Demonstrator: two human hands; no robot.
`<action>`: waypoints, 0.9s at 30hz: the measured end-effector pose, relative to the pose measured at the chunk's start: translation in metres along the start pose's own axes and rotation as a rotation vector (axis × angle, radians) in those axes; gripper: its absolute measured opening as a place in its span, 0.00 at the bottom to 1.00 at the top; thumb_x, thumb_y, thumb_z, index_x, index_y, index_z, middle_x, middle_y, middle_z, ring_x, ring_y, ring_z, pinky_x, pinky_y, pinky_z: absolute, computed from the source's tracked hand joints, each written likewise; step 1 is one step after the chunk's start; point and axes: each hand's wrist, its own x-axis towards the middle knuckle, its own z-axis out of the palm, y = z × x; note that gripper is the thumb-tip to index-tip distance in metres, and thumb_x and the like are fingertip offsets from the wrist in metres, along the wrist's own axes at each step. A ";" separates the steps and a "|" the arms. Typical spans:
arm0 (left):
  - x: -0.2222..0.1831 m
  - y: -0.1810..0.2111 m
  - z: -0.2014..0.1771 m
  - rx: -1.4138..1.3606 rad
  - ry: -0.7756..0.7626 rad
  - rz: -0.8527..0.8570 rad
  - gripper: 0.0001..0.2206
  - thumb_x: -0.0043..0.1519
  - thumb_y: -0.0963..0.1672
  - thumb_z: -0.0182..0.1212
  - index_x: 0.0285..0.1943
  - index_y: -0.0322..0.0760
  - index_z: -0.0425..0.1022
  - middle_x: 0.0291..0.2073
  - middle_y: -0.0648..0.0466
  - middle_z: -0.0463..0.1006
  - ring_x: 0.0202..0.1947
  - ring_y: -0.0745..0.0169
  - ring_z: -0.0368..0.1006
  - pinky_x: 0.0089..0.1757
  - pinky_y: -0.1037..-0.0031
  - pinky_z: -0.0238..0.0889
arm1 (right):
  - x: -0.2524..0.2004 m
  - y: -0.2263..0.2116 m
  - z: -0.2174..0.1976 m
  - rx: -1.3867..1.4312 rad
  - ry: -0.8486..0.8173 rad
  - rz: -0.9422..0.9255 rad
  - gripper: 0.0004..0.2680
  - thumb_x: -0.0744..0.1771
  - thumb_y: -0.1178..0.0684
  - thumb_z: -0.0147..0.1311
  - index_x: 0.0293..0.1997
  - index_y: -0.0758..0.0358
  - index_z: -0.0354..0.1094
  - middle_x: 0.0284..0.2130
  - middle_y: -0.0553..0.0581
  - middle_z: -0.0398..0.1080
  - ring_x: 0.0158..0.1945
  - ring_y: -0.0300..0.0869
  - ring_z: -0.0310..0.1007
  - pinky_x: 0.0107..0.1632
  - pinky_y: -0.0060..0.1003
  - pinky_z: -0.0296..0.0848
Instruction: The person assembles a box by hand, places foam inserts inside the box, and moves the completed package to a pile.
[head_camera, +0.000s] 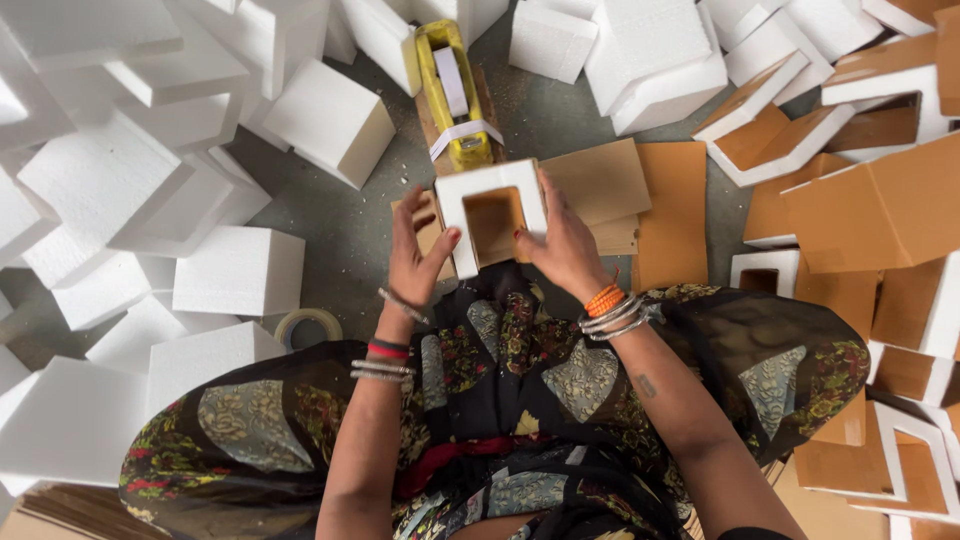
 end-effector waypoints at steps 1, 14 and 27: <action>0.008 0.003 -0.001 0.183 0.072 0.131 0.40 0.61 0.52 0.72 0.76 0.34 0.54 0.66 0.37 0.64 0.65 0.43 0.68 0.61 0.59 0.68 | -0.002 -0.005 0.003 -0.001 -0.008 -0.005 0.36 0.62 0.50 0.61 0.76 0.64 0.37 0.58 0.72 0.66 0.48 0.60 0.76 0.49 0.50 0.76; 0.052 -0.004 0.026 0.703 -0.144 -0.130 0.27 0.54 0.50 0.70 0.62 0.43 0.71 0.54 0.41 0.73 0.55 0.41 0.72 0.53 0.58 0.66 | 0.061 0.005 -0.009 0.138 -0.025 0.077 0.20 0.70 0.40 0.51 0.65 0.61 0.63 0.51 0.58 0.71 0.45 0.42 0.77 0.45 0.38 0.77; 0.047 -0.012 0.029 0.661 -0.053 -0.108 0.22 0.56 0.49 0.69 0.58 0.42 0.74 0.51 0.46 0.74 0.53 0.42 0.72 0.51 0.56 0.67 | 0.158 0.000 0.041 0.415 -0.122 0.211 0.08 0.67 0.50 0.59 0.39 0.65 0.76 0.27 0.48 0.72 0.29 0.31 0.64 0.35 0.30 0.66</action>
